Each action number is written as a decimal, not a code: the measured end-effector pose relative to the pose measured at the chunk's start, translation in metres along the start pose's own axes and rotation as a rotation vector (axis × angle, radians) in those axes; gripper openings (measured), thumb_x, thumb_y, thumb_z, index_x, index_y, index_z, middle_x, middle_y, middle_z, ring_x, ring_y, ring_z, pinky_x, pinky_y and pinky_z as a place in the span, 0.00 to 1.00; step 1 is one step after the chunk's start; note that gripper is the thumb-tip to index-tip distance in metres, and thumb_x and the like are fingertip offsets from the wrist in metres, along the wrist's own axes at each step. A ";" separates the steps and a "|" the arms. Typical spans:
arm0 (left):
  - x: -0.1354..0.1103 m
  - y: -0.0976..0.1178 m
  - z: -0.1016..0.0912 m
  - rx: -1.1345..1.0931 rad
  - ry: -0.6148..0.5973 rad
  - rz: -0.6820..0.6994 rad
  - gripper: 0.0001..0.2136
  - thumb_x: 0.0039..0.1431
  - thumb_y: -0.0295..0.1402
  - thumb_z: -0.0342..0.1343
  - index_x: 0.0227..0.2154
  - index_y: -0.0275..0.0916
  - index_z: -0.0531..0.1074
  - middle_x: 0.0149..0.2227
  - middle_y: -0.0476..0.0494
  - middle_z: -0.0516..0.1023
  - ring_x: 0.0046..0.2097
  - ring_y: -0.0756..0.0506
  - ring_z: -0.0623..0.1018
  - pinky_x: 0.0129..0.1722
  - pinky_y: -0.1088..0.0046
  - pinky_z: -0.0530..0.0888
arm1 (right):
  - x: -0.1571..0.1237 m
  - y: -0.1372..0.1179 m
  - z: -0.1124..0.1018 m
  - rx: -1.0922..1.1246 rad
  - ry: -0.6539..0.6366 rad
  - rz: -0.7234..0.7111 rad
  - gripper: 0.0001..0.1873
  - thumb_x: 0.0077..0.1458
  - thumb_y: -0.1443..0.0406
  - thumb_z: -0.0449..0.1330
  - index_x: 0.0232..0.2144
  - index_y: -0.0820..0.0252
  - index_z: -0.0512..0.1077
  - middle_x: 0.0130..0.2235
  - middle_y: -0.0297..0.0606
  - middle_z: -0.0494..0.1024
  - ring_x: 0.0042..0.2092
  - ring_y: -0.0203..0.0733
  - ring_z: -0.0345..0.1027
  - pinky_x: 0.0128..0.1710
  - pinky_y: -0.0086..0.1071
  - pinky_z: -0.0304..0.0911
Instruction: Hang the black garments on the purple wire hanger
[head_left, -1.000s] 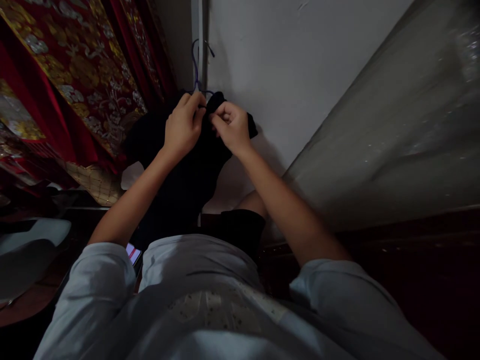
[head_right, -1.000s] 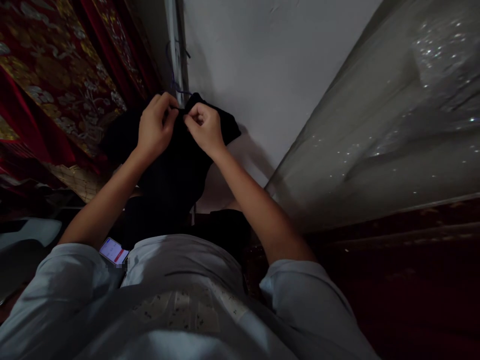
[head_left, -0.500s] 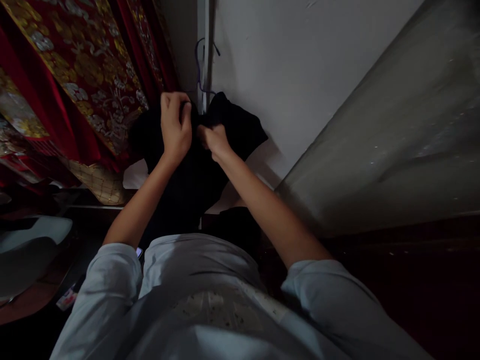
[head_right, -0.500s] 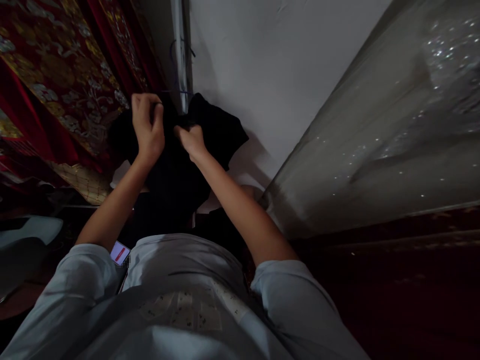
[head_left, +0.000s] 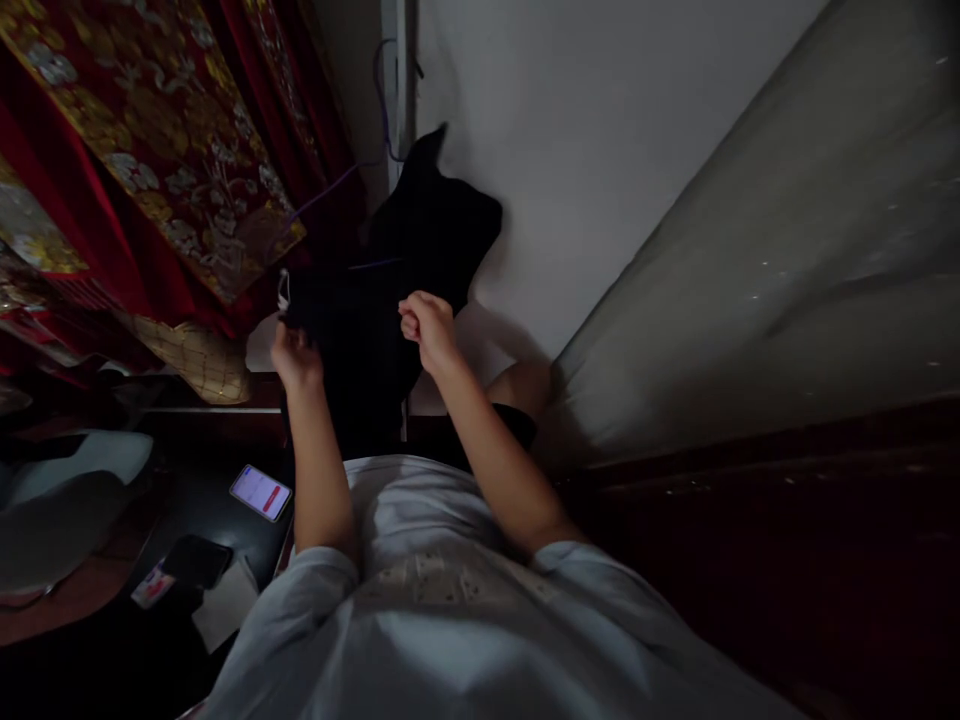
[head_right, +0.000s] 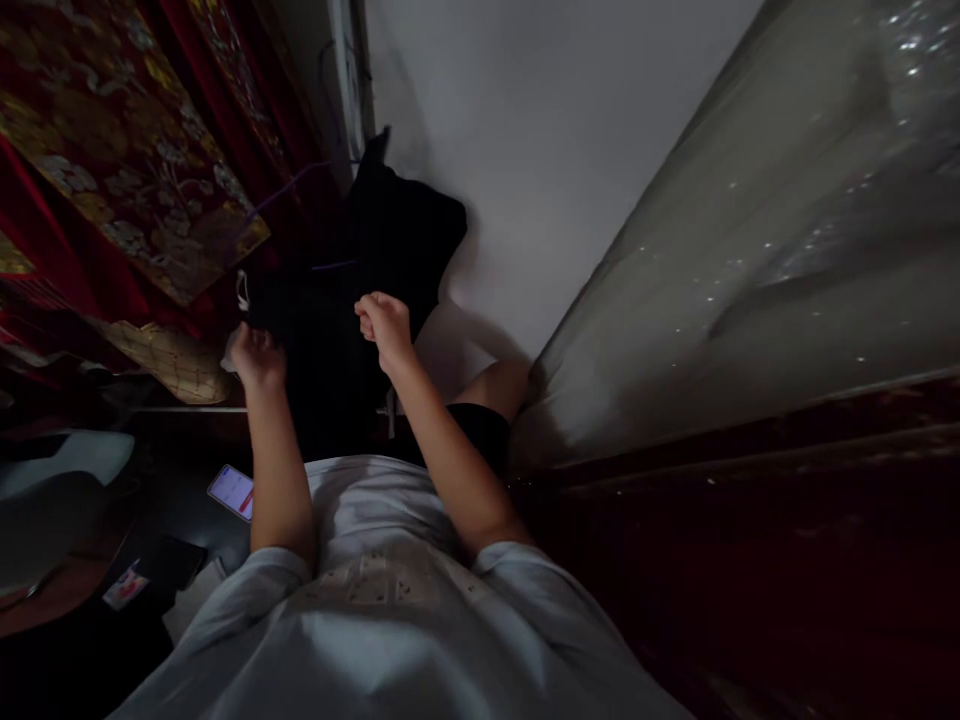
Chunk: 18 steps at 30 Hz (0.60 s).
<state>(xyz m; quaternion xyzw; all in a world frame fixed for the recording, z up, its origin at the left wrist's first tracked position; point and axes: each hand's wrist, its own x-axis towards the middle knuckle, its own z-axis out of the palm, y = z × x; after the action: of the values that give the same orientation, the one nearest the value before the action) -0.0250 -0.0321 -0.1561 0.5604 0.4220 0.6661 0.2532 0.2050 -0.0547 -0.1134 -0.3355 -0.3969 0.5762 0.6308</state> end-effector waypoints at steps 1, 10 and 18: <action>-0.013 -0.007 0.005 -0.036 0.027 -0.089 0.30 0.69 0.64 0.33 0.31 0.43 0.64 0.25 0.48 0.66 0.39 0.46 0.73 0.43 0.63 0.70 | -0.004 0.004 -0.003 0.041 0.023 0.017 0.13 0.52 0.68 0.59 0.19 0.59 0.60 0.17 0.24 0.54 0.18 0.25 0.46 0.18 0.22 0.40; -0.029 0.027 0.049 -0.306 0.057 -0.280 0.18 0.61 0.51 0.63 0.36 0.43 0.66 0.30 0.51 0.71 0.35 0.50 0.75 0.38 0.71 0.72 | -0.016 0.033 -0.053 -0.232 0.290 -0.108 0.11 0.49 0.58 0.63 0.28 0.57 0.67 0.27 0.30 0.69 0.30 0.33 0.64 0.30 0.26 0.62; -0.057 0.074 0.095 -0.227 -0.095 -0.046 0.07 0.58 0.36 0.68 0.34 0.40 0.78 0.39 0.45 0.78 0.41 0.47 0.79 0.44 0.74 0.76 | -0.034 0.040 -0.022 -0.509 -0.175 -0.369 0.17 0.56 0.63 0.60 0.48 0.56 0.73 0.48 0.42 0.80 0.51 0.48 0.74 0.56 0.42 0.67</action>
<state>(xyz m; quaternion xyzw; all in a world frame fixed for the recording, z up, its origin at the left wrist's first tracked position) 0.0898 -0.0902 -0.1224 0.5492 0.3440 0.6763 0.3501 0.2057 -0.0831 -0.1623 -0.3540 -0.6350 0.3613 0.5838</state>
